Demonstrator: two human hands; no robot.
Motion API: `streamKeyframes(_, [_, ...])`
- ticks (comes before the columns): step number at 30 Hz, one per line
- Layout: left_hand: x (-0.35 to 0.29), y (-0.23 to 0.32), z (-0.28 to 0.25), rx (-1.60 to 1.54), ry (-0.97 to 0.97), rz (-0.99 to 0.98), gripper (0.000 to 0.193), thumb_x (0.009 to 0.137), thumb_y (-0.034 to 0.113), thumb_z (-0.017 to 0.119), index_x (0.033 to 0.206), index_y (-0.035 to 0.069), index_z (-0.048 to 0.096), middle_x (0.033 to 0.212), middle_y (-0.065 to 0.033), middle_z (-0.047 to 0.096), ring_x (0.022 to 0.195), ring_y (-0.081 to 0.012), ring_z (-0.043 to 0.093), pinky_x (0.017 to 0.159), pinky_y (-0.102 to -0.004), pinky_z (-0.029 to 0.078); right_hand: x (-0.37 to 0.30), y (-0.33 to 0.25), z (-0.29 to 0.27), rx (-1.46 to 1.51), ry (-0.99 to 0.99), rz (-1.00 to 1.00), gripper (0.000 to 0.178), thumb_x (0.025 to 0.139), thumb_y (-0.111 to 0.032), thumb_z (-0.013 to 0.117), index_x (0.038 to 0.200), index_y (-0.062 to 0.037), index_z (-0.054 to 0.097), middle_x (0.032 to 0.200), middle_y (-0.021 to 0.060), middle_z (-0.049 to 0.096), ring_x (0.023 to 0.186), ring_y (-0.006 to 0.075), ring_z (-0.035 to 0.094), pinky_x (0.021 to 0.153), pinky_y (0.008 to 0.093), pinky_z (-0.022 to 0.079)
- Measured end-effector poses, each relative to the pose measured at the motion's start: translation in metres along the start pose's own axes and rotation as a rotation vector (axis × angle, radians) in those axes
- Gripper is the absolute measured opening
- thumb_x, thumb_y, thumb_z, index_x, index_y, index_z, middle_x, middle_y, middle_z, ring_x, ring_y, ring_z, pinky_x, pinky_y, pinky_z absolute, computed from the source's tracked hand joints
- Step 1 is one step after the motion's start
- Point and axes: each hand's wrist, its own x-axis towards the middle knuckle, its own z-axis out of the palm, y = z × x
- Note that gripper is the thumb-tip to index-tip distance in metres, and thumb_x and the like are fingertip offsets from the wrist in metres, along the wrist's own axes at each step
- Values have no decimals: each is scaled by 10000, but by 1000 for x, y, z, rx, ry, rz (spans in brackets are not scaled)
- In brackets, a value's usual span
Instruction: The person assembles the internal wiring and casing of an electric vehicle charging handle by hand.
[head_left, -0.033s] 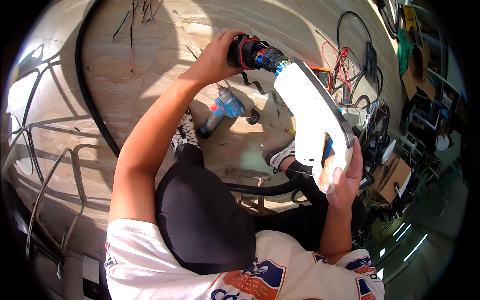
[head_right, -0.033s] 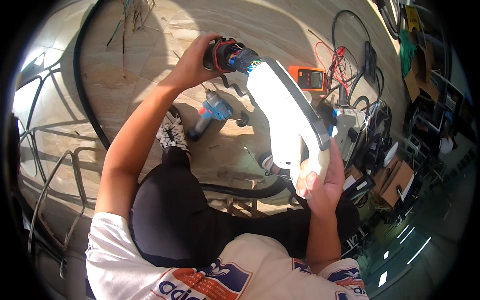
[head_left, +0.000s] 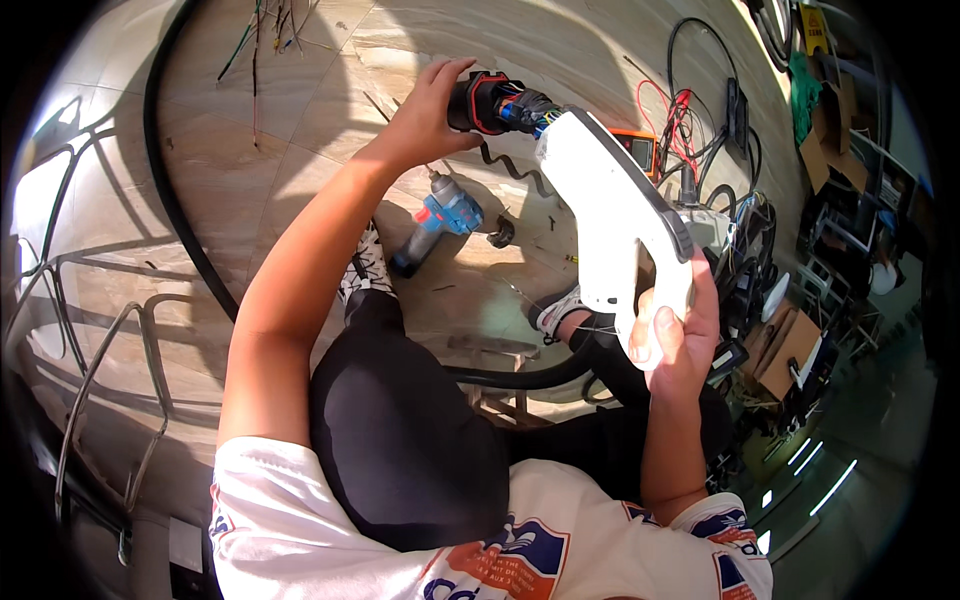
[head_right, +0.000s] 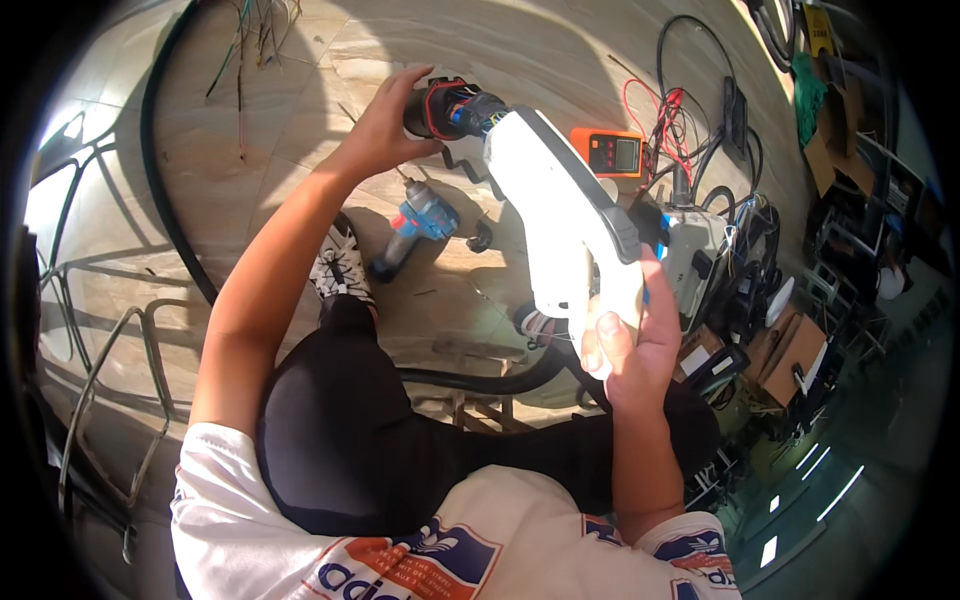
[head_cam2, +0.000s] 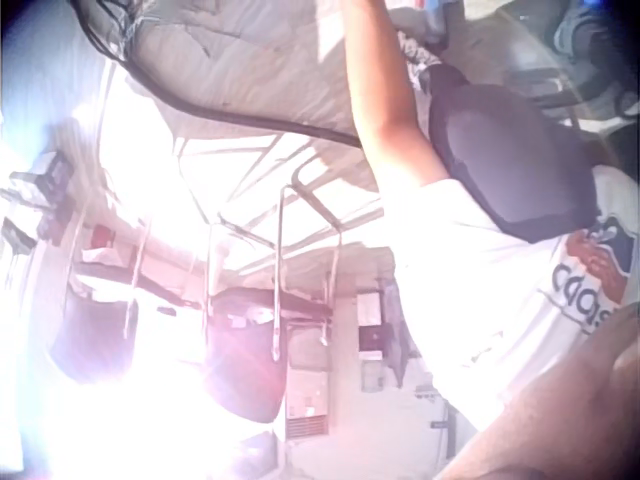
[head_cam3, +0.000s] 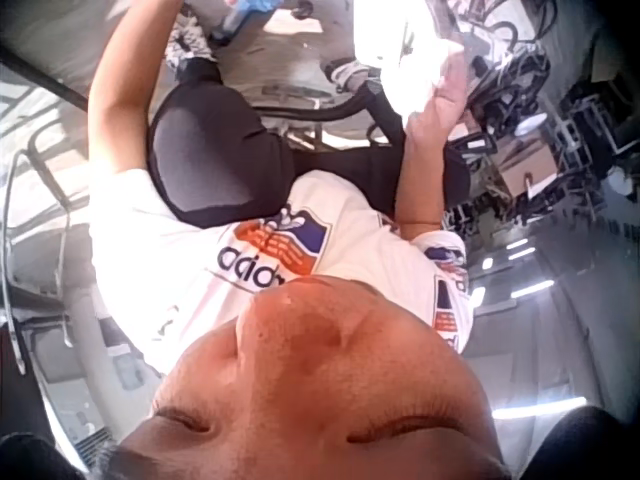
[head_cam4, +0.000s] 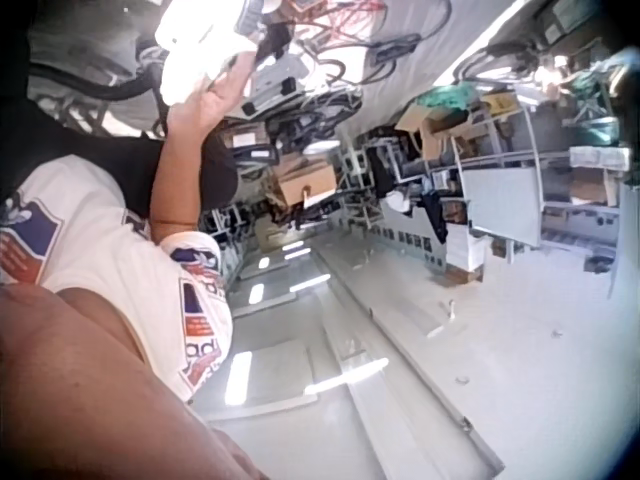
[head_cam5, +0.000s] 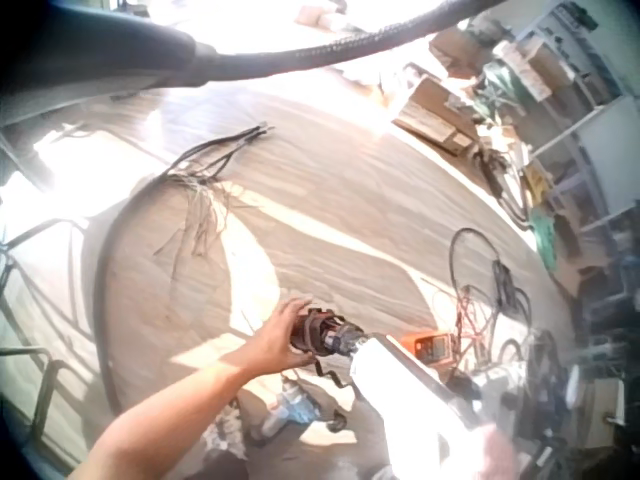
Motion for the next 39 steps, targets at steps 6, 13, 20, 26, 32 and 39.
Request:
streamKeyframes(6, [-28, 15, 13, -136, -421, -721, 631, 846, 286, 745, 1320, -63, 518, 1161, -214, 657, 987, -273, 687, 873, -371, 547, 54, 10, 21, -41, 142, 64, 652, 960, -168, 657, 1497, 0, 326, 825, 87, 606, 535, 93, 509, 482, 241, 412])
streamKeyframes(13, [-22, 161, 2, -756, -1006, -550, 716, 912, 435, 708, 1342, -78, 453, 1231, -237, 642, 1159, -301, 621, 999, -399, 481, 94, 30, 29, -112, 121, 9, 573, 958, -67, 622, 1479, -38, 386, 811, 68, 635, 553, 69, 534, 502, 215, 426])
streamKeyframes(20, [-52, 184, 61, -913, -605, -816, 852, 854, 267, 745, 1442, -105, 254, 1251, -254, 603, 1170, -315, 603, 1013, -372, 467, 101, 41, 50, -382, 118, -160, 530, 924, -16, 604, 1430, -1, 450, 1124, 130, 647, 894, 142, 595, 762, 263, 474])
streamKeyframes(26, [-54, 186, 75, -1109, -330, -825, 416, 899, 87, 674, 1271, 11, 504, 1088, -134, 658, 975, -183, 637, 801, -355, 541, 100, 48, 60, -449, 76, -246, 551, 954, -133, 607, 1449, -4, 400, 1258, 228, 609, 1149, 297, 616, 959, 376, 496])
streamKeyframes(32, [-47, 182, 74, -1185, -423, -947, 177, 935, 64, 626, 1066, 2, 523, 801, -62, 609, 595, -154, 590, 569, -308, 506, 117, 49, 16, 41, 48, 22, 456, 1071, -317, 426, 1376, 17, 492, 1184, 141, 617, 1086, 182, 587, 948, 322, 476])
streamKeyframes(39, [-42, 181, 71, -1180, -470, -919, 143, 961, 114, 627, 954, -3, 544, 720, -66, 551, 598, -184, 589, 611, -370, 574, 146, 204, -119, -774, 282, 136, 271, 879, -219, 660, 1022, 11, 641, 813, 147, 709, 768, 234, 697, 722, 360, 539])
